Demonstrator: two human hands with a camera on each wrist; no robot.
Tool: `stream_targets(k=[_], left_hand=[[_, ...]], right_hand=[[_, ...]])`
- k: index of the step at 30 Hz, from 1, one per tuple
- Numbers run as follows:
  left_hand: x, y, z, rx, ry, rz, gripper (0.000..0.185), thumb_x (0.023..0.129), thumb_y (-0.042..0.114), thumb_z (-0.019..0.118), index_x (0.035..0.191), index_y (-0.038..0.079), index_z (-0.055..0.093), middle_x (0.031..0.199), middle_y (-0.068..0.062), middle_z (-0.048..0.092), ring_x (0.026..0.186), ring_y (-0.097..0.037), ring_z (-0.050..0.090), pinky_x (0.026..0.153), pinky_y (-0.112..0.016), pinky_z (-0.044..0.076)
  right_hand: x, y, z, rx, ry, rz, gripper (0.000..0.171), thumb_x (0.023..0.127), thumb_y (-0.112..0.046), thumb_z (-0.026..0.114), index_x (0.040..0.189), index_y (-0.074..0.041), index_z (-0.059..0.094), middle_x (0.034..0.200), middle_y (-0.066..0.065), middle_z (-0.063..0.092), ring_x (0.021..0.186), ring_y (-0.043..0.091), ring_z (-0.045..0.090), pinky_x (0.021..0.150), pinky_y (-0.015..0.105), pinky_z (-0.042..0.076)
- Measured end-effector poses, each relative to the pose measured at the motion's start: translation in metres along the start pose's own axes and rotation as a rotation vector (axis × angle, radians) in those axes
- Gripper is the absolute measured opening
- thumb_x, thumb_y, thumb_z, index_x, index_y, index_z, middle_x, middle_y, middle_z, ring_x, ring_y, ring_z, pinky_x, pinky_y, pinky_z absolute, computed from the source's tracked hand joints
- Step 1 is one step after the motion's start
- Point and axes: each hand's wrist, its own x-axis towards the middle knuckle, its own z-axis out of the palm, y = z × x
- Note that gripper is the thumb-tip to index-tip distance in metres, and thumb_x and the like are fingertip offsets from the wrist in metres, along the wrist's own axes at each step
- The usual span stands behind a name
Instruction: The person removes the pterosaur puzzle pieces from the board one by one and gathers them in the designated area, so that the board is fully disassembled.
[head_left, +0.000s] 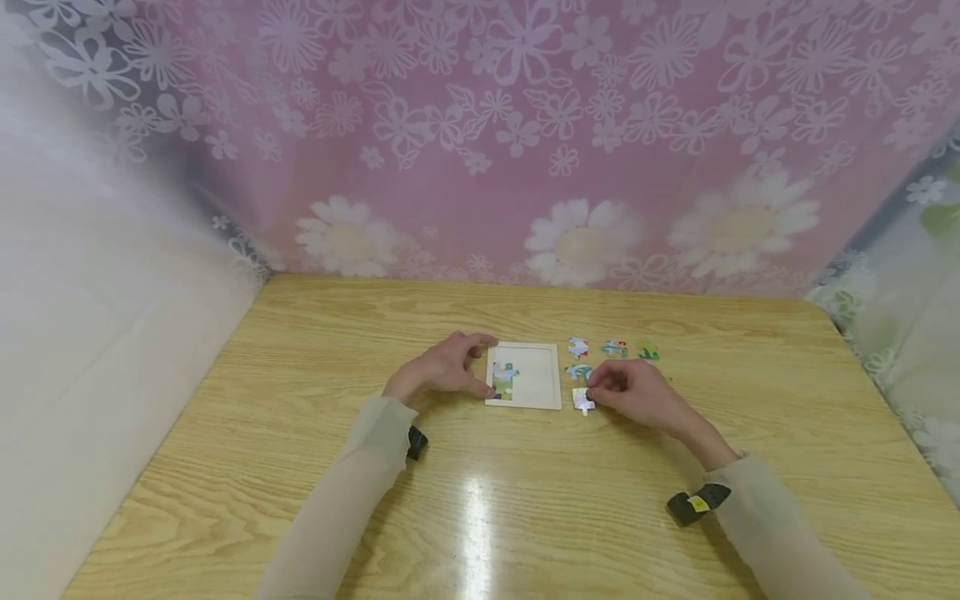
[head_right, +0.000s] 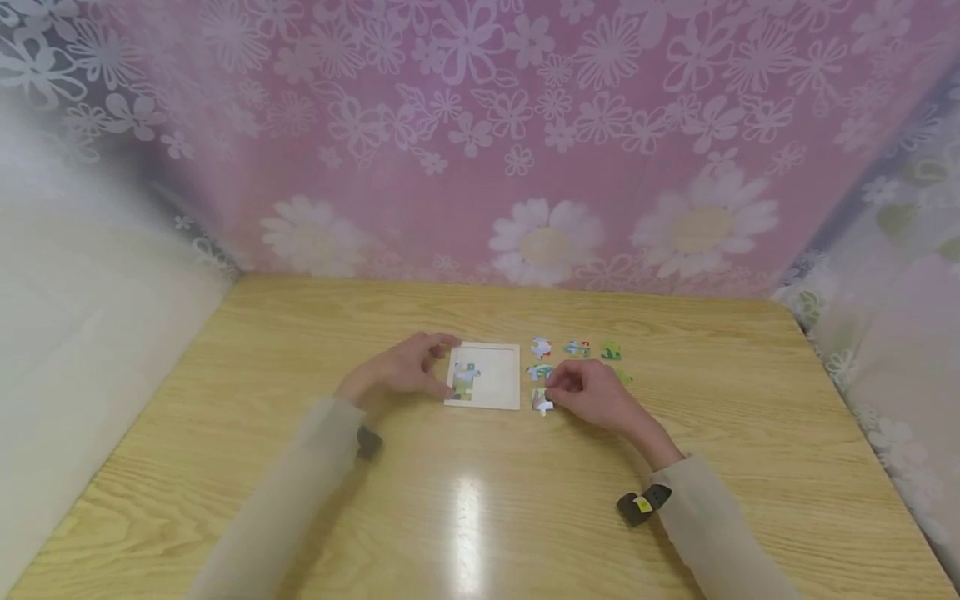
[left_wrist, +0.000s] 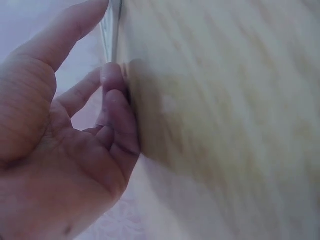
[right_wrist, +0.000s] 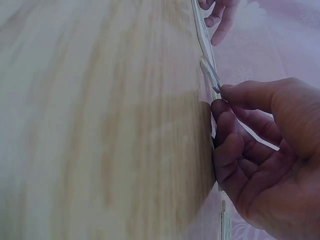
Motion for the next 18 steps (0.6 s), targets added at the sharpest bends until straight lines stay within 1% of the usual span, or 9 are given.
stream_targets(k=[6,9,13,18], left_hand=[[-0.004,0.007,-0.001,0.028,-0.013,0.010,0.079,0.075,0.033,0.080,0.141,0.023,0.040,0.128,-0.007,0.039,0.083,-0.015,0.051,0.083,-0.033,0.041],[-0.007,0.010,-0.001,0.028,0.003,0.005,0.075,0.075,0.033,0.080,0.139,0.022,0.043,0.127,-0.008,0.041,0.089,-0.017,0.049,0.084,-0.034,0.041],[-0.008,0.010,0.001,0.022,0.026,0.000,0.072,0.075,0.033,0.080,0.137,0.023,0.045,0.124,-0.007,0.044,0.096,-0.018,0.047,0.088,-0.036,0.040],[-0.009,0.008,0.004,-0.002,0.038,0.002,0.072,0.074,0.032,0.081,0.137,0.023,0.046,0.123,-0.006,0.045,0.094,-0.017,0.049,0.090,-0.037,0.041]], right_hand=[[-0.001,-0.002,-0.001,0.002,-0.005,0.003,0.009,0.088,-0.025,0.068,0.091,-0.017,0.066,0.078,-0.002,0.065,0.070,0.011,0.057,0.063,0.024,0.044],[0.000,-0.003,-0.001,-0.003,0.002,0.007,0.010,0.089,-0.027,0.067,0.093,-0.018,0.066,0.080,-0.002,0.065,0.071,0.012,0.057,0.064,0.025,0.045],[0.002,-0.005,-0.001,-0.003,0.014,0.013,0.010,0.090,-0.030,0.066,0.094,-0.020,0.066,0.082,-0.004,0.065,0.073,0.012,0.058,0.066,0.025,0.046],[0.006,-0.015,0.001,0.028,0.039,-0.029,0.016,0.090,-0.030,0.065,0.100,-0.018,0.066,0.086,-0.003,0.066,0.074,0.013,0.062,0.066,0.027,0.048]])
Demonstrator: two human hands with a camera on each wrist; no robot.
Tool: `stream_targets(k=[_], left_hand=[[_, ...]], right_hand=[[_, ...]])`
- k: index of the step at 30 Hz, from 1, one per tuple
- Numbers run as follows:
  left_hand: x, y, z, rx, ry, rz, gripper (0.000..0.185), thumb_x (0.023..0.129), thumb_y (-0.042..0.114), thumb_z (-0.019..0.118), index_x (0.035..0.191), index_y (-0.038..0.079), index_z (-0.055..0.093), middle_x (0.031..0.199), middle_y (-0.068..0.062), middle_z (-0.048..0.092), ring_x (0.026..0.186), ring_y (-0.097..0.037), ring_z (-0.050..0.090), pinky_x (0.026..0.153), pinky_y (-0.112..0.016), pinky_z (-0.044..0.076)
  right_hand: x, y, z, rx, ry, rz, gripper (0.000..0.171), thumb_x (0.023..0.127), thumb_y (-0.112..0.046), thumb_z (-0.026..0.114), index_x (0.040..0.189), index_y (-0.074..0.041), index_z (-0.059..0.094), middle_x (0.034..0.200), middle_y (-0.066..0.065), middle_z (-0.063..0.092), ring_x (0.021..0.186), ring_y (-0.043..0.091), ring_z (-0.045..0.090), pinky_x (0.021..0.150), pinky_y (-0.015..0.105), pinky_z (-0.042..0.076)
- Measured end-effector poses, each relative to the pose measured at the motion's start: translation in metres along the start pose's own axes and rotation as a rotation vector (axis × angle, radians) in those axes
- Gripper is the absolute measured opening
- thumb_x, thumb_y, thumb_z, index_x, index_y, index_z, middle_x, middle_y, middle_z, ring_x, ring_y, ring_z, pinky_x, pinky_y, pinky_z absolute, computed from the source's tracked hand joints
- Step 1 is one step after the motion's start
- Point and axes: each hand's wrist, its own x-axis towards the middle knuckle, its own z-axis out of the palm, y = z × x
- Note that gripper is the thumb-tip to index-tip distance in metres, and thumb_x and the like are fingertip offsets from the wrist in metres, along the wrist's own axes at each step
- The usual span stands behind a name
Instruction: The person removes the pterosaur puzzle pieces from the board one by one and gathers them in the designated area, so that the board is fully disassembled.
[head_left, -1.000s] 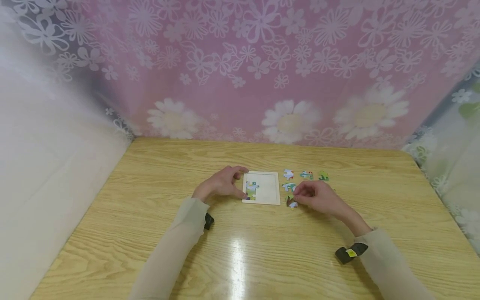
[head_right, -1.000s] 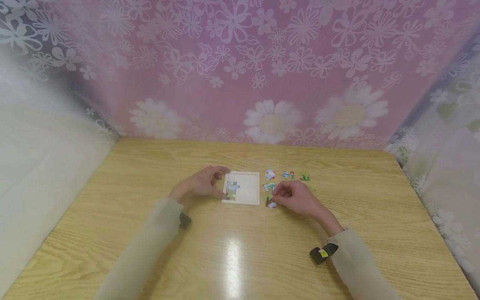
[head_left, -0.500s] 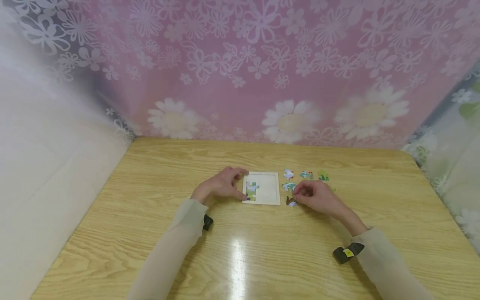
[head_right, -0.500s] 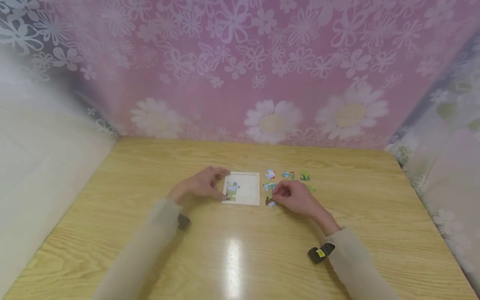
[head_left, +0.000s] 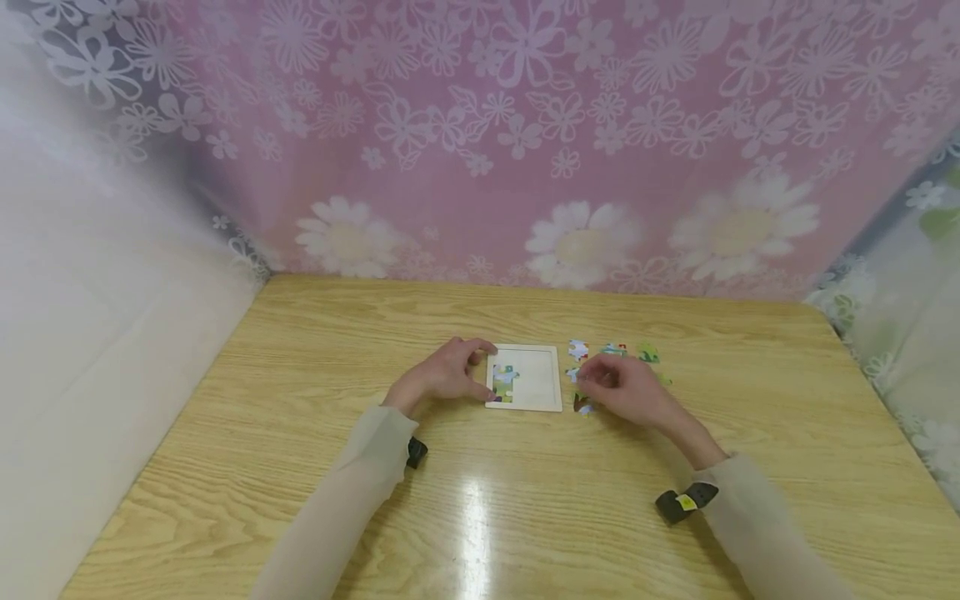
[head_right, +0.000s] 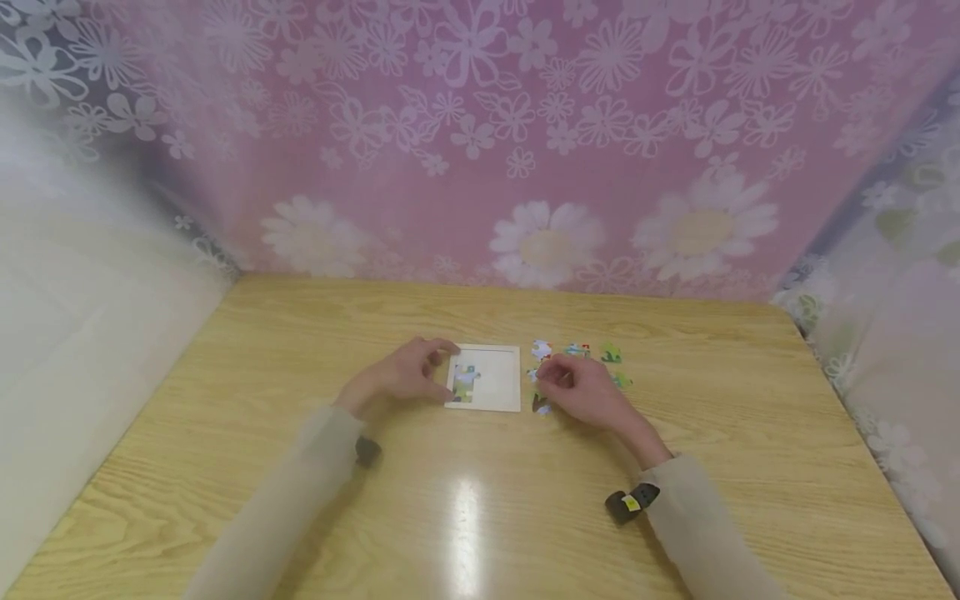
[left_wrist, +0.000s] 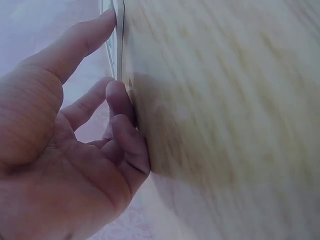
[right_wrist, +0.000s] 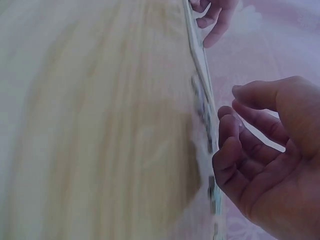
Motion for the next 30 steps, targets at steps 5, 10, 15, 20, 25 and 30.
stream_targets(k=[5,10,15,20,25,30], left_hand=[[0.001,-0.002,0.001,-0.009,0.011,-0.002,0.074,0.074,0.032,0.081,0.137,0.024,0.045,0.122,-0.006,0.046,0.089,-0.017,0.050,0.091,-0.038,0.041],[0.003,-0.004,0.001,0.000,0.010,-0.010,0.074,0.073,0.034,0.081,0.137,0.025,0.045,0.121,-0.004,0.045,0.087,-0.016,0.050,0.089,-0.036,0.041],[0.003,-0.003,0.002,-0.007,0.011,-0.028,0.074,0.073,0.033,0.082,0.136,0.025,0.046,0.121,-0.004,0.045,0.088,-0.017,0.049,0.086,-0.035,0.042],[0.003,-0.002,0.002,-0.021,0.014,-0.039,0.073,0.072,0.031,0.083,0.136,0.025,0.046,0.121,-0.005,0.045,0.088,-0.017,0.050,0.087,-0.035,0.041],[0.004,-0.003,0.002,-0.023,0.020,-0.042,0.074,0.071,0.031,0.083,0.135,0.025,0.046,0.122,-0.005,0.045,0.089,-0.017,0.051,0.089,-0.036,0.041],[0.005,-0.004,0.002,-0.017,0.019,-0.038,0.076,0.071,0.032,0.083,0.137,0.025,0.044,0.120,-0.004,0.044,0.089,-0.016,0.050,0.087,-0.034,0.041]], right_hand=[[0.007,-0.013,0.004,0.040,0.001,-0.017,0.019,0.091,-0.029,0.063,0.106,-0.018,0.065,0.091,-0.002,0.065,0.075,0.017,0.062,0.062,0.030,0.048],[0.021,-0.022,0.013,0.061,0.001,-0.048,0.023,0.091,-0.032,0.062,0.108,-0.017,0.065,0.093,-0.002,0.066,0.077,0.016,0.063,0.061,0.031,0.049],[0.034,-0.029,0.023,0.086,-0.002,-0.049,0.026,0.091,-0.034,0.063,0.109,-0.016,0.065,0.093,-0.002,0.066,0.078,0.017,0.063,0.064,0.032,0.050],[0.046,-0.033,0.032,0.090,-0.019,-0.033,0.025,0.091,-0.035,0.062,0.108,-0.017,0.066,0.094,-0.004,0.066,0.080,0.015,0.063,0.065,0.032,0.051],[0.055,-0.039,0.038,0.089,-0.041,-0.021,0.021,0.091,-0.034,0.063,0.105,-0.019,0.066,0.094,-0.003,0.066,0.082,0.015,0.062,0.068,0.032,0.051],[0.064,-0.040,0.042,0.027,-0.082,-0.045,0.016,0.091,-0.030,0.062,0.101,-0.019,0.067,0.092,-0.003,0.066,0.082,0.014,0.061,0.073,0.031,0.049]])
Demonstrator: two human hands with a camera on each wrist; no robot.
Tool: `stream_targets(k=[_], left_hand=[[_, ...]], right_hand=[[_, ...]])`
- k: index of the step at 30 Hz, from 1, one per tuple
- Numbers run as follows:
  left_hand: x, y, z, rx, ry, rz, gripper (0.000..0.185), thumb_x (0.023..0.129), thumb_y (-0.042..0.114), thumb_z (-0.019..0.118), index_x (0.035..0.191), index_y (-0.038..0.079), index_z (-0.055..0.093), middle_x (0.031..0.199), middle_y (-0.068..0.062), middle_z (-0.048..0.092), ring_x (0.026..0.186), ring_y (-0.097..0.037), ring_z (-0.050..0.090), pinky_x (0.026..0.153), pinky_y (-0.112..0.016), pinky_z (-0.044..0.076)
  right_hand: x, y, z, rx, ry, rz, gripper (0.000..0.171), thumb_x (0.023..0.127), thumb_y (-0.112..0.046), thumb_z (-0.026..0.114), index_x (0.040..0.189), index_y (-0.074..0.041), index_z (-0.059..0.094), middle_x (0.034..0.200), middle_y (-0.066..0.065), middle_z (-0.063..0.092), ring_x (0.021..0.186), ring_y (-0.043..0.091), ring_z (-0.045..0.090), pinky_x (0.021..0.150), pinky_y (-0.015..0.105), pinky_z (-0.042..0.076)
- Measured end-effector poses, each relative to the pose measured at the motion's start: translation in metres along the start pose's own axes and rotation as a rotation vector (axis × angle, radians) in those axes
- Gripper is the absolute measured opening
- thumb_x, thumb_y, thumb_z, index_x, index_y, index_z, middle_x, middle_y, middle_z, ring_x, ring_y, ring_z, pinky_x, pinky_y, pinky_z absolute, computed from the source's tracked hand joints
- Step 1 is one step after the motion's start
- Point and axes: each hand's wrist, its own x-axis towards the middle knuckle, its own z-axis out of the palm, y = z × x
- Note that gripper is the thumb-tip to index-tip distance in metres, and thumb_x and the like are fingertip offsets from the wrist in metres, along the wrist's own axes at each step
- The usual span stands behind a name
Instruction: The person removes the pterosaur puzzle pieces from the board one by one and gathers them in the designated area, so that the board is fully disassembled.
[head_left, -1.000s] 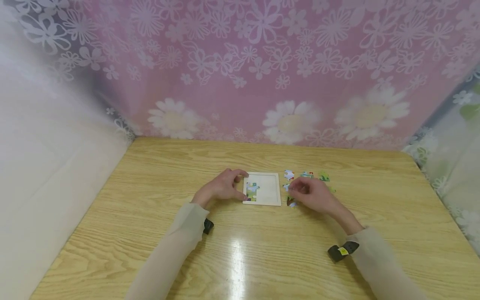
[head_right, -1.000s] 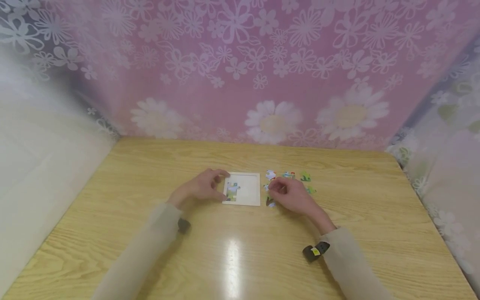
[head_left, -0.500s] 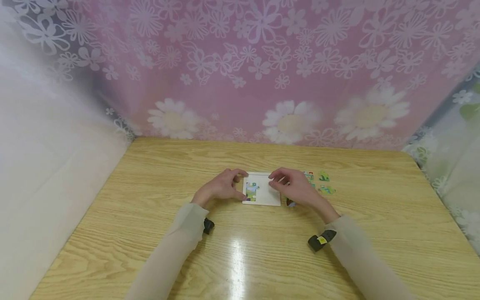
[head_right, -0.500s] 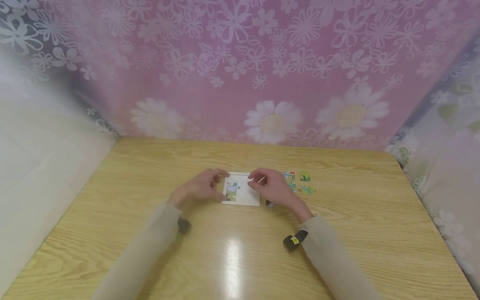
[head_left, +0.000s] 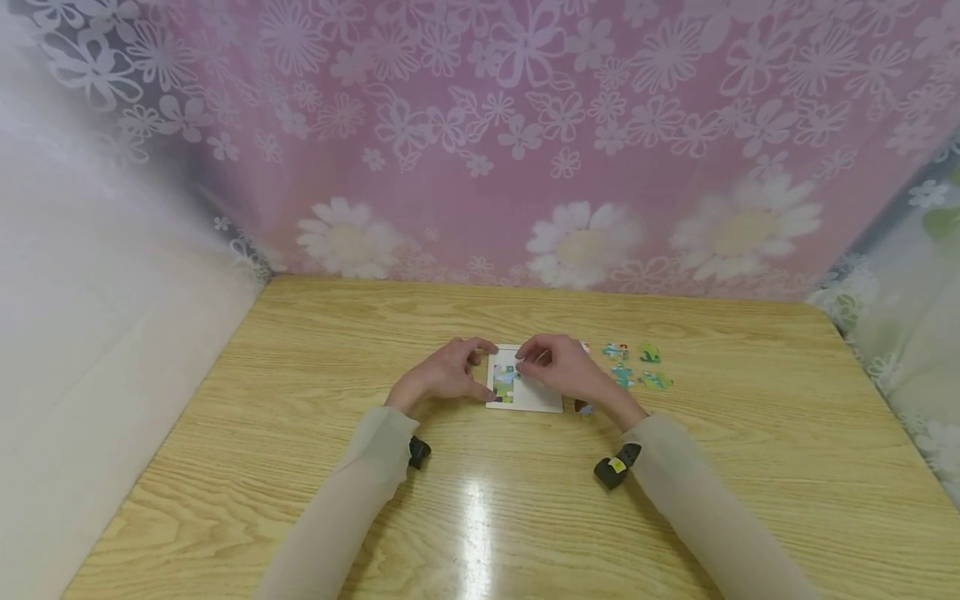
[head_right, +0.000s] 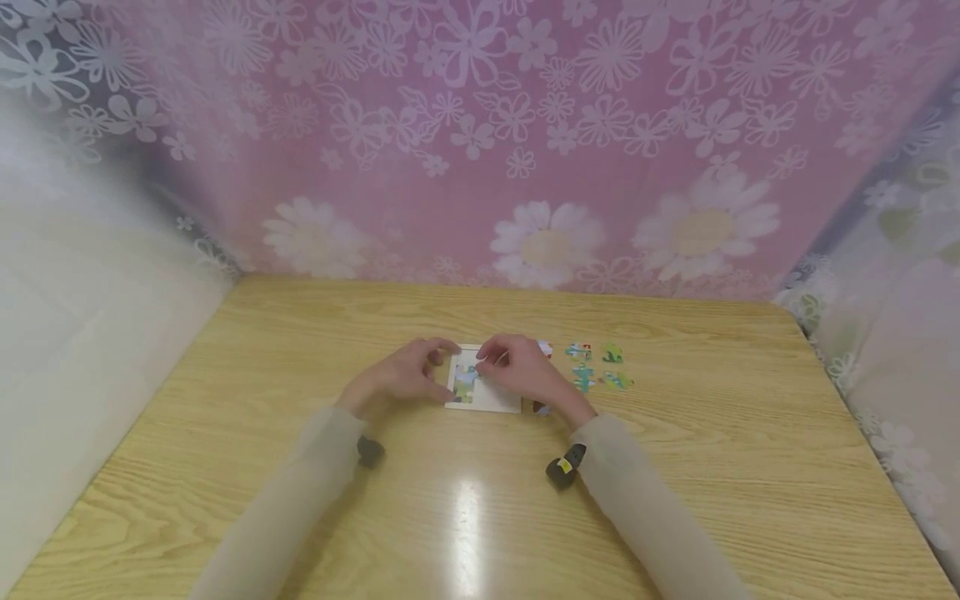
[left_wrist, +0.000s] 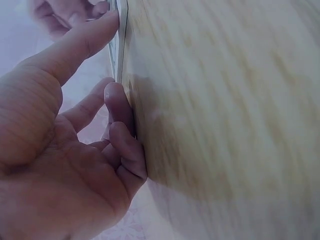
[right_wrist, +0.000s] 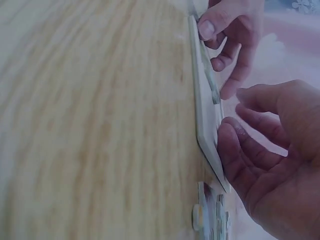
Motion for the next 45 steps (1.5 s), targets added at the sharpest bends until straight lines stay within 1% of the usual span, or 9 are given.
stream_targets(k=[5,10,14,19,24,30,36,41,45], left_hand=[[0.001,-0.001,0.000,0.001,-0.010,0.008,0.079,0.072,0.032,0.083,0.139,0.024,0.041,0.119,-0.004,0.043,0.085,-0.016,0.050,0.085,-0.033,0.041],[0.001,-0.001,-0.001,-0.009,-0.012,0.007,0.079,0.072,0.031,0.083,0.139,0.024,0.041,0.119,-0.004,0.043,0.087,-0.016,0.050,0.084,-0.033,0.041],[0.000,-0.001,-0.001,-0.016,-0.012,0.005,0.079,0.073,0.031,0.082,0.140,0.024,0.041,0.120,-0.005,0.043,0.090,-0.018,0.049,0.084,-0.034,0.041],[-0.001,0.000,-0.002,-0.014,-0.011,-0.002,0.074,0.076,0.036,0.078,0.139,0.025,0.041,0.119,-0.004,0.044,0.095,-0.018,0.048,0.084,-0.034,0.041],[-0.002,0.005,-0.002,-0.004,0.003,-0.019,0.071,0.077,0.036,0.077,0.138,0.024,0.042,0.117,-0.005,0.045,0.093,-0.019,0.047,0.082,-0.034,0.040],[0.001,0.005,0.001,0.008,0.026,-0.047,0.072,0.075,0.035,0.079,0.136,0.026,0.043,0.115,-0.004,0.045,0.095,-0.019,0.044,0.082,-0.034,0.039],[0.002,0.007,0.002,-0.022,0.040,-0.070,0.073,0.073,0.032,0.081,0.135,0.026,0.044,0.115,-0.004,0.045,0.097,-0.020,0.043,0.083,-0.036,0.038],[0.001,0.009,0.003,-0.027,0.048,-0.084,0.073,0.072,0.031,0.082,0.134,0.027,0.045,0.114,-0.004,0.045,0.098,-0.020,0.044,0.084,-0.036,0.038],[0.001,0.010,0.005,-0.026,0.048,-0.094,0.073,0.071,0.032,0.082,0.134,0.028,0.045,0.114,-0.002,0.046,0.098,-0.020,0.044,0.084,-0.035,0.039]], right_hand=[[0.005,0.001,0.003,-0.031,-0.031,-0.029,0.016,0.091,-0.026,0.063,0.102,-0.016,0.069,0.089,-0.002,0.066,0.081,0.012,0.060,0.073,0.031,0.049],[0.007,-0.002,0.005,-0.068,-0.048,-0.039,0.018,0.089,-0.024,0.064,0.104,-0.015,0.071,0.088,-0.001,0.065,0.078,0.013,0.057,0.070,0.030,0.047],[0.008,-0.003,0.006,-0.103,-0.045,-0.031,0.017,0.089,-0.024,0.065,0.102,-0.017,0.072,0.087,-0.001,0.063,0.076,0.012,0.056,0.068,0.029,0.045],[0.008,-0.005,0.007,-0.103,-0.036,-0.026,0.016,0.088,-0.023,0.065,0.102,-0.017,0.072,0.088,0.000,0.064,0.077,0.014,0.056,0.068,0.029,0.045],[0.008,-0.005,0.007,-0.122,-0.026,-0.023,0.015,0.088,-0.026,0.066,0.100,-0.019,0.072,0.089,-0.001,0.063,0.077,0.013,0.055,0.069,0.029,0.044],[0.008,-0.006,0.007,-0.077,-0.025,-0.017,0.014,0.087,-0.025,0.066,0.098,-0.017,0.069,0.086,-0.002,0.063,0.077,0.014,0.056,0.069,0.030,0.044],[0.007,-0.007,0.007,-0.016,-0.037,0.007,0.013,0.088,-0.022,0.065,0.100,-0.017,0.067,0.089,-0.001,0.065,0.081,0.015,0.057,0.073,0.031,0.044],[0.009,-0.007,0.007,-0.006,-0.052,0.021,0.011,0.089,-0.021,0.064,0.099,-0.017,0.065,0.091,-0.001,0.066,0.083,0.014,0.059,0.075,0.032,0.046],[0.011,-0.008,0.007,-0.016,-0.061,0.029,0.009,0.088,-0.021,0.065,0.096,-0.015,0.066,0.086,-0.001,0.066,0.079,0.013,0.060,0.074,0.031,0.045]])
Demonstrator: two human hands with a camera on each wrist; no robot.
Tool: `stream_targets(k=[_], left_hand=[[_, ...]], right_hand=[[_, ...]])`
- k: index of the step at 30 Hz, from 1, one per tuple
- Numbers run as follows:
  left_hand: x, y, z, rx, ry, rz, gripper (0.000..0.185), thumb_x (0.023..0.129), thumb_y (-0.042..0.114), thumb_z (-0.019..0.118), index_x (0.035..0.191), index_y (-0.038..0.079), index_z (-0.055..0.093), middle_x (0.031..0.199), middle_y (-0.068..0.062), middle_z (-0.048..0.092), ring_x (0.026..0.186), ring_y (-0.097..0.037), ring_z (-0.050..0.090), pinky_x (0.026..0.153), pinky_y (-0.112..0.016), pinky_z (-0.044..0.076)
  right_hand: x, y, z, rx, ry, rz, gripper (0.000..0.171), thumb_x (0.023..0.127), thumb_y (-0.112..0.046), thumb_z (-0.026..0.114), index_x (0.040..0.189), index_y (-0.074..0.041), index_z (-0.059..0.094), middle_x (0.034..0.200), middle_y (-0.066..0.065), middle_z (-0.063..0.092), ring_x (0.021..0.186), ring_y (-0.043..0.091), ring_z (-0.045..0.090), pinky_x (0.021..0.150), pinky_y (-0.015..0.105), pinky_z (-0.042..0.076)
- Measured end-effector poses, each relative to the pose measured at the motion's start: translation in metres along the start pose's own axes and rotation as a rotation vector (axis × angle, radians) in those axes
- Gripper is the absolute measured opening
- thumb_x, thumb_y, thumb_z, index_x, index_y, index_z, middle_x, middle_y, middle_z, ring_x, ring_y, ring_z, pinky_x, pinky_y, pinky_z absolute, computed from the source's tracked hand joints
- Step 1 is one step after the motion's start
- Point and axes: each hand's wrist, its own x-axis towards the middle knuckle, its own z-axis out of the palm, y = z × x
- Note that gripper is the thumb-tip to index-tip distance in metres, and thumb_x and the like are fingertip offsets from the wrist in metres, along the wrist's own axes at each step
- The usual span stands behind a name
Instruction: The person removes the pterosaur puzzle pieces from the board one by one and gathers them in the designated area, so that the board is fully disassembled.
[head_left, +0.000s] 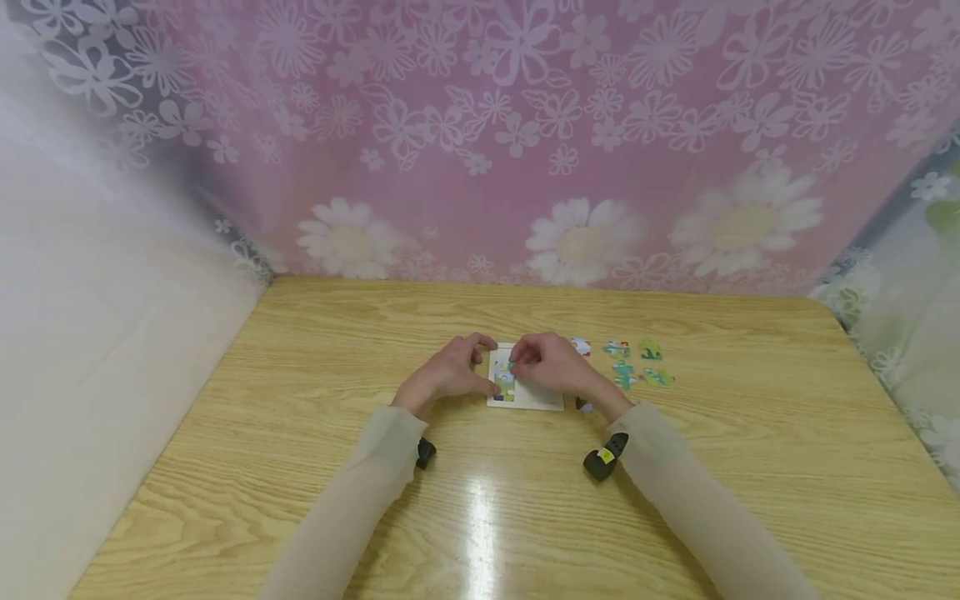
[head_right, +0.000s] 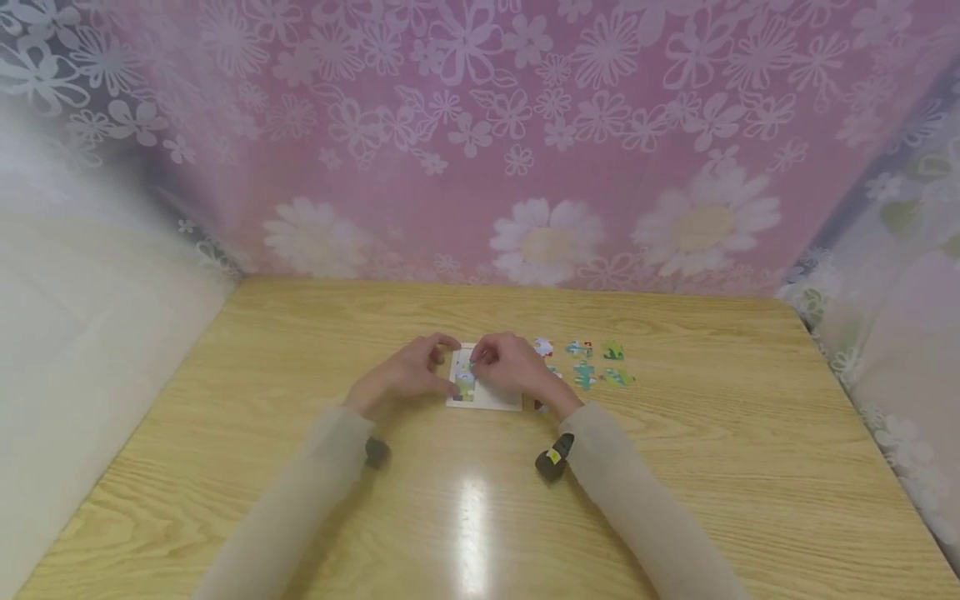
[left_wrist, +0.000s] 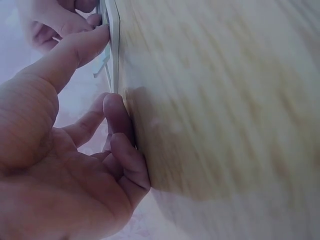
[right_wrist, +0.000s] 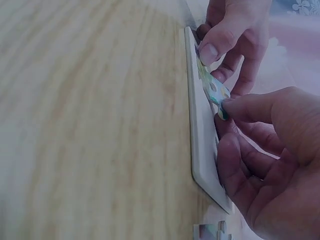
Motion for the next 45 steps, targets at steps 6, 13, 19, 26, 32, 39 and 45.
stream_targets(k=[6,13,19,26,32,39,45], left_hand=[[0.002,0.001,0.001,-0.001,-0.002,-0.020,0.074,0.070,0.032,0.083,0.134,0.029,0.044,0.113,-0.001,0.046,0.098,-0.020,0.046,0.084,-0.036,0.040],[0.002,0.001,0.001,0.017,0.013,-0.018,0.073,0.071,0.032,0.082,0.134,0.029,0.045,0.114,-0.001,0.046,0.099,-0.020,0.046,0.085,-0.036,0.040],[0.002,0.003,0.000,0.023,0.011,-0.016,0.073,0.071,0.032,0.082,0.134,0.028,0.045,0.113,-0.001,0.046,0.099,-0.020,0.045,0.085,-0.036,0.040],[0.001,0.001,-0.001,0.015,-0.004,0.007,0.072,0.072,0.032,0.082,0.134,0.027,0.045,0.114,-0.003,0.045,0.099,-0.020,0.044,0.085,-0.036,0.038],[0.004,-0.006,-0.002,0.040,-0.023,0.051,0.073,0.073,0.038,0.081,0.135,0.027,0.043,0.115,-0.003,0.045,0.099,-0.019,0.045,0.086,-0.035,0.040],[0.006,-0.020,-0.007,-0.001,-0.081,0.106,0.079,0.072,0.037,0.081,0.139,0.028,0.041,0.120,-0.001,0.044,0.090,-0.017,0.051,0.086,-0.033,0.042],[0.000,-0.017,-0.010,-0.037,-0.118,0.124,0.084,0.072,0.031,0.083,0.142,0.025,0.038,0.123,-0.003,0.043,0.084,-0.016,0.051,0.082,-0.032,0.041]], right_hand=[[0.006,-0.001,0.000,0.009,-0.016,0.062,0.008,0.087,-0.024,0.066,0.092,-0.017,0.068,0.083,-0.002,0.067,0.078,0.014,0.058,0.074,0.030,0.043],[0.009,-0.002,0.000,0.016,-0.007,0.118,0.009,0.086,-0.027,0.068,0.090,-0.020,0.069,0.086,-0.003,0.068,0.082,0.015,0.059,0.076,0.030,0.044],[0.009,-0.003,-0.002,0.028,-0.011,0.132,0.010,0.086,-0.029,0.067,0.091,-0.021,0.069,0.088,-0.003,0.068,0.084,0.015,0.060,0.076,0.031,0.044],[0.002,0.002,-0.007,0.132,-0.026,0.112,0.010,0.087,-0.030,0.067,0.092,-0.022,0.068,0.089,0.000,0.066,0.081,0.017,0.059,0.070,0.032,0.044],[-0.009,0.008,-0.015,0.212,-0.003,0.059,0.012,0.088,-0.031,0.066,0.093,-0.020,0.067,0.091,0.003,0.066,0.082,0.021,0.061,0.071,0.034,0.048],[-0.028,0.013,-0.026,0.194,0.024,0.009,0.013,0.089,-0.030,0.065,0.094,-0.018,0.066,0.091,0.005,0.067,0.082,0.025,0.062,0.071,0.035,0.048],[-0.048,0.021,-0.041,0.191,0.024,0.000,0.014,0.089,-0.031,0.065,0.095,-0.018,0.065,0.092,0.007,0.067,0.081,0.026,0.061,0.068,0.034,0.048]])
